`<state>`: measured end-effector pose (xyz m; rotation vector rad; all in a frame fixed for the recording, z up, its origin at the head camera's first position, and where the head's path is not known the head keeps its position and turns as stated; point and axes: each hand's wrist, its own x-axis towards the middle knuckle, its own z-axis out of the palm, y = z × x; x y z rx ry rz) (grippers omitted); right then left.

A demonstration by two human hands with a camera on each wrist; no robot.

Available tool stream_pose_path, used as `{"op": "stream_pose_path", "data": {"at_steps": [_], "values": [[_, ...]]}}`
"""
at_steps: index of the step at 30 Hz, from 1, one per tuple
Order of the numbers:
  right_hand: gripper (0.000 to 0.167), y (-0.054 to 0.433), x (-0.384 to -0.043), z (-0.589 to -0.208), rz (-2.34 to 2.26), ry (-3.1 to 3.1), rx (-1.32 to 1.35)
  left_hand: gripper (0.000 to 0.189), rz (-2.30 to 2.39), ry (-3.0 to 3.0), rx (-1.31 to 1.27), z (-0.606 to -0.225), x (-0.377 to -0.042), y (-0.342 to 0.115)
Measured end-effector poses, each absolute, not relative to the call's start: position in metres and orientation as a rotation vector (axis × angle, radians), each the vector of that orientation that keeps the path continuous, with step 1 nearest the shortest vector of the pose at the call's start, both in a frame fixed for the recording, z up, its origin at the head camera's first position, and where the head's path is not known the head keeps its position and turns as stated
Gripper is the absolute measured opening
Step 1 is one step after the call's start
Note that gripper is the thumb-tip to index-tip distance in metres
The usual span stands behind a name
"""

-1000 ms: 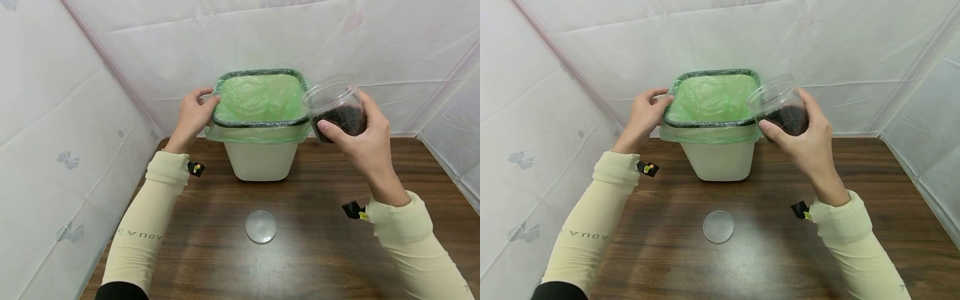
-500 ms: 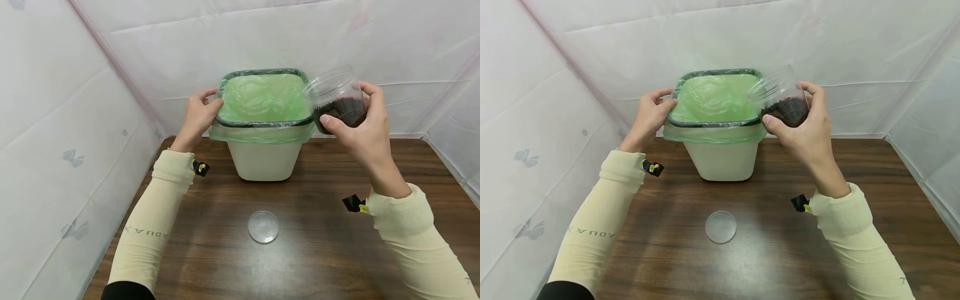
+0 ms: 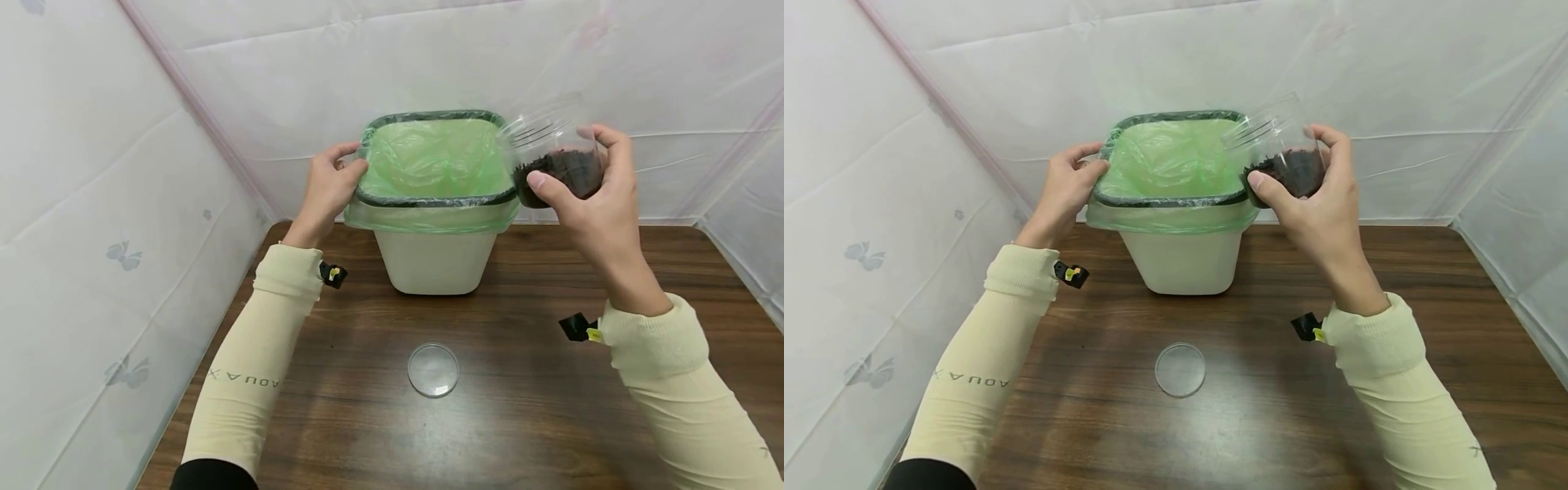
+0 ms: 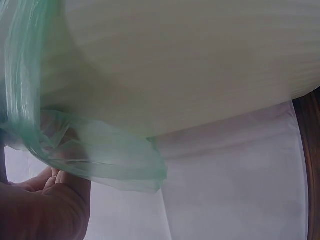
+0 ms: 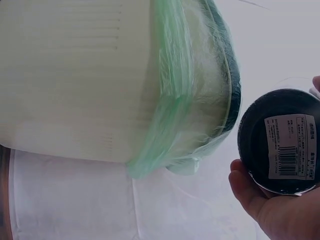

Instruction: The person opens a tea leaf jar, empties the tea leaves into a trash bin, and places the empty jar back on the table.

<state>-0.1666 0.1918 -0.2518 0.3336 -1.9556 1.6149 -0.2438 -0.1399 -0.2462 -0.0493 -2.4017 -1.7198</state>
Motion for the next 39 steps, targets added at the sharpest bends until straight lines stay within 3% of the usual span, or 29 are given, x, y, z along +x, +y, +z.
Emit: {"op": "stream_pose_path", "data": {"at_steps": [13,39], "values": [[0.061,0.187,-0.172,-0.248,1.694,-1.904,0.358,0.047,-1.728,-2.401,-0.069,-0.247,-0.241,-0.141],[0.077,0.181,-0.183,-0.233,1.786,-1.974,0.342,0.047,-1.698,-2.441,-0.059,-0.244,-0.241,-0.14]]}}
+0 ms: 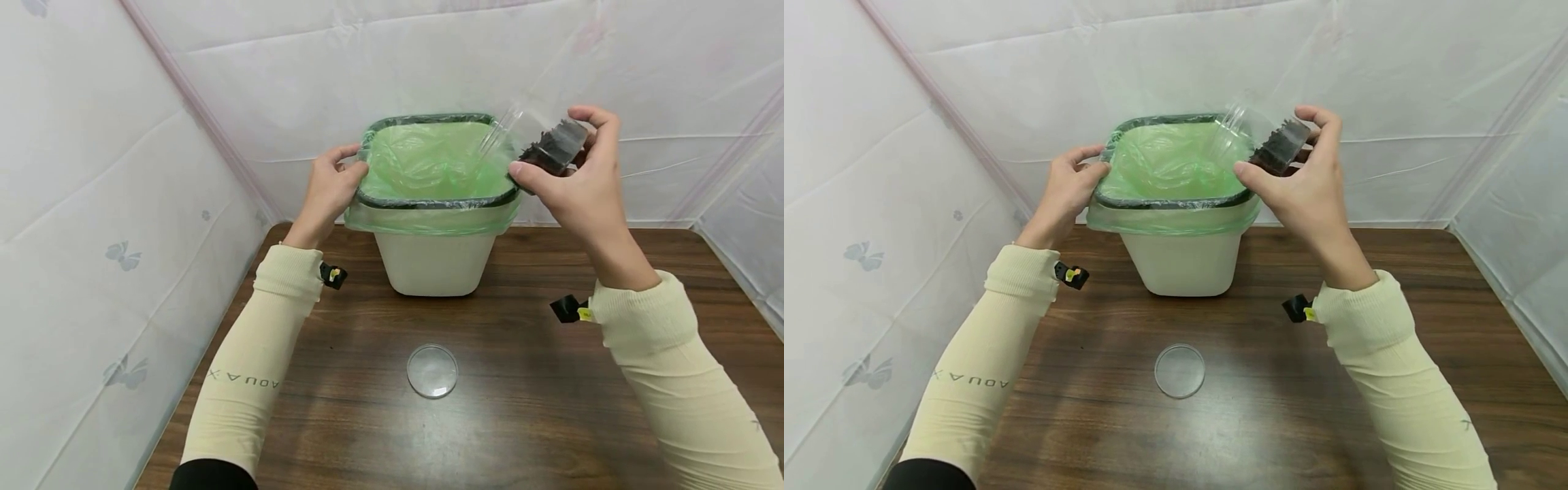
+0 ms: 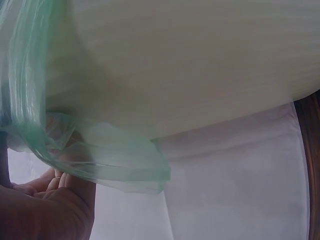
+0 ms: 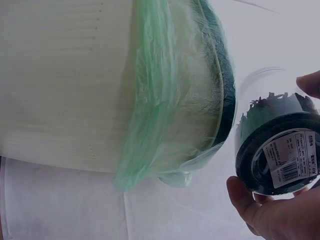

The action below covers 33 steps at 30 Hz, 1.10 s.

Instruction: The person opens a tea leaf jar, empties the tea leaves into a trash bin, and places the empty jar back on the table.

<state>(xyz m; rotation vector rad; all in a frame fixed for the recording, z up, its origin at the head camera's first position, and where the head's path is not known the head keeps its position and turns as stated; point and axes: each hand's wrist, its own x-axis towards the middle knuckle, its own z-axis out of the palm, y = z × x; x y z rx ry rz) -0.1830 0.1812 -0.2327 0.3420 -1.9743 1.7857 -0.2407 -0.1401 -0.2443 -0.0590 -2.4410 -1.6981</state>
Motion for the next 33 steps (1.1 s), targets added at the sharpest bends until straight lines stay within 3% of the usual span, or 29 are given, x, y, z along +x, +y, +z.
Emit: {"op": "stream_pose_path", "data": {"at_steps": [15,27,33], "values": [[0.07,0.175,-0.19,-0.232,1.692,-1.998,0.344,0.047,-1.694,-2.455,-0.08,-0.245,-0.239,-0.139],[0.088,0.169,-0.193,-0.225,1.655,-2.1,0.306,0.047,-1.706,-2.432,-0.078,-0.245,-0.24,-0.139],[0.087,0.165,-0.197,-0.223,1.653,-2.079,0.313,0.047,-1.711,-2.437,-0.061,-0.244,-0.24,-0.14]]}}
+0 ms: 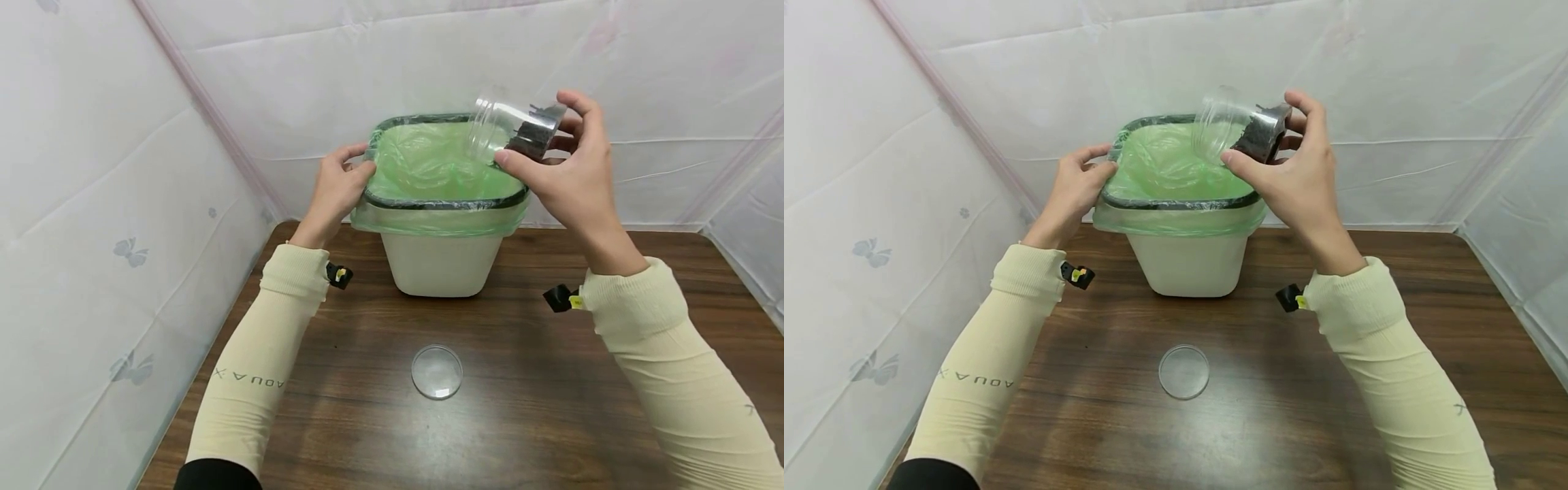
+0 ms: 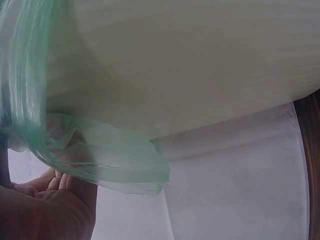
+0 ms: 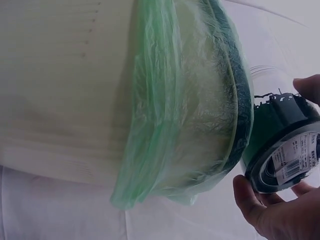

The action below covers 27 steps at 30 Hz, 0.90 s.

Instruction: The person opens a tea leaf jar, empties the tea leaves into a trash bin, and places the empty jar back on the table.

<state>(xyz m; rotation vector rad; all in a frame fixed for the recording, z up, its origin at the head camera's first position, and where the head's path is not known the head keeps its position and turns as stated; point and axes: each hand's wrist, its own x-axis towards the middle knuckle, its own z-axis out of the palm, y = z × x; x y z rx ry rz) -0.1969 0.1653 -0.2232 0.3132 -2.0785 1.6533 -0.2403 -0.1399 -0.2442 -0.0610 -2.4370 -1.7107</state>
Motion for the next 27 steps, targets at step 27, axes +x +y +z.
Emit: {"op": "stream_pose_path", "data": {"at_steps": [27], "values": [[0.087,0.1583,-0.1998,-0.2176,1.591,-2.126,0.356,0.047,-1.709,-2.439,-0.034,-0.244,-0.2411,-0.1404]]}}
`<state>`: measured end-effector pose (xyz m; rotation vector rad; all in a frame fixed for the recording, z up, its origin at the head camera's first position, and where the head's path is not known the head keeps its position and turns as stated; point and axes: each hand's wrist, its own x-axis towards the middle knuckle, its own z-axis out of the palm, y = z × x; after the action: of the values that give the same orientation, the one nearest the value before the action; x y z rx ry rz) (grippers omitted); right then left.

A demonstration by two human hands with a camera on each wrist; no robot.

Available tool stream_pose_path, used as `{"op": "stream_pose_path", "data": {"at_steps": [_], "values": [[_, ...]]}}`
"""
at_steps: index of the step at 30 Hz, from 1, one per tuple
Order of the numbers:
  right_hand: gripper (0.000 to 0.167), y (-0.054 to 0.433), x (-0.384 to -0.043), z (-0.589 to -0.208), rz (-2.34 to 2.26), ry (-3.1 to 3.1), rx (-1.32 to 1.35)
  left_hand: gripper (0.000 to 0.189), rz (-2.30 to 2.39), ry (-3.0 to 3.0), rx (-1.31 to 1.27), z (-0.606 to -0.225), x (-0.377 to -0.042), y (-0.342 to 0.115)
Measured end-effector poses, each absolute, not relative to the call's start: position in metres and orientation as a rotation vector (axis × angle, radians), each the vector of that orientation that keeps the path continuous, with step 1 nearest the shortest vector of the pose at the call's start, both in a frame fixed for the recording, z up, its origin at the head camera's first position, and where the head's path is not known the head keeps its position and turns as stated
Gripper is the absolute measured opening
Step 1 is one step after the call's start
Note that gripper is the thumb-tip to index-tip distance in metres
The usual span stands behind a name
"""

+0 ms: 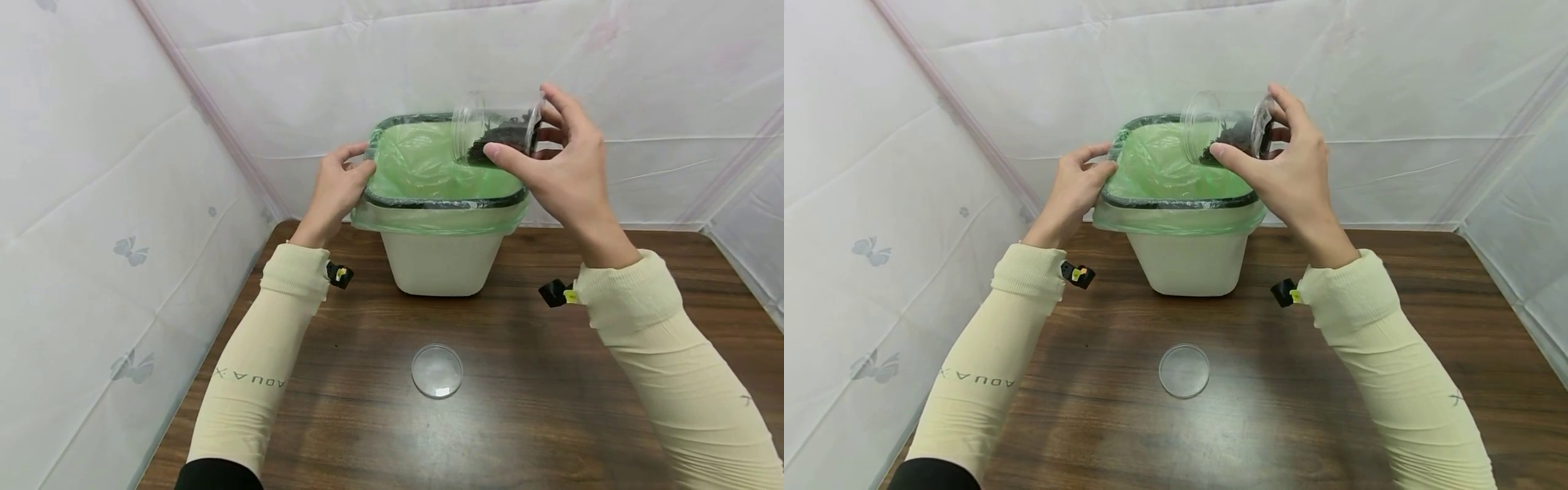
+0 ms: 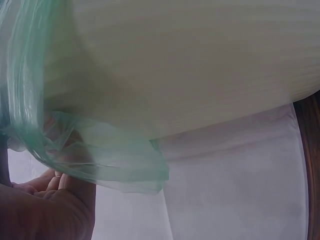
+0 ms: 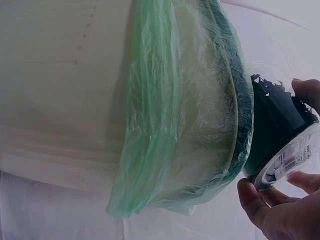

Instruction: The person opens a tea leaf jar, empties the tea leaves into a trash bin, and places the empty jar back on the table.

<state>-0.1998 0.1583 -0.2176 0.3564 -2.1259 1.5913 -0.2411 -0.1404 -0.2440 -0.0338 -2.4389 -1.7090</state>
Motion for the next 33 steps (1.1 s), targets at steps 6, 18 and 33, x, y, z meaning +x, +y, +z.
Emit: {"op": "stream_pose_path", "data": {"at_steps": [6,18,33], "values": [[0.087,0.1572,-0.2008,-0.2143,1.519,-2.169,0.351,0.047,-1.714,-2.437,-0.043,-0.244,-0.2402,-0.1399],[0.085,0.1569,-0.2043,-0.21,1.47,-2.169,0.388,0.047,-1.739,-2.441,-0.033,-0.2426,-0.2401,-0.1351],[0.085,0.1583,-0.2025,-0.2082,1.407,-2.206,0.411,0.048,-1.744,-2.435,-0.031,-0.2433,-0.2404,-0.1326]]}}
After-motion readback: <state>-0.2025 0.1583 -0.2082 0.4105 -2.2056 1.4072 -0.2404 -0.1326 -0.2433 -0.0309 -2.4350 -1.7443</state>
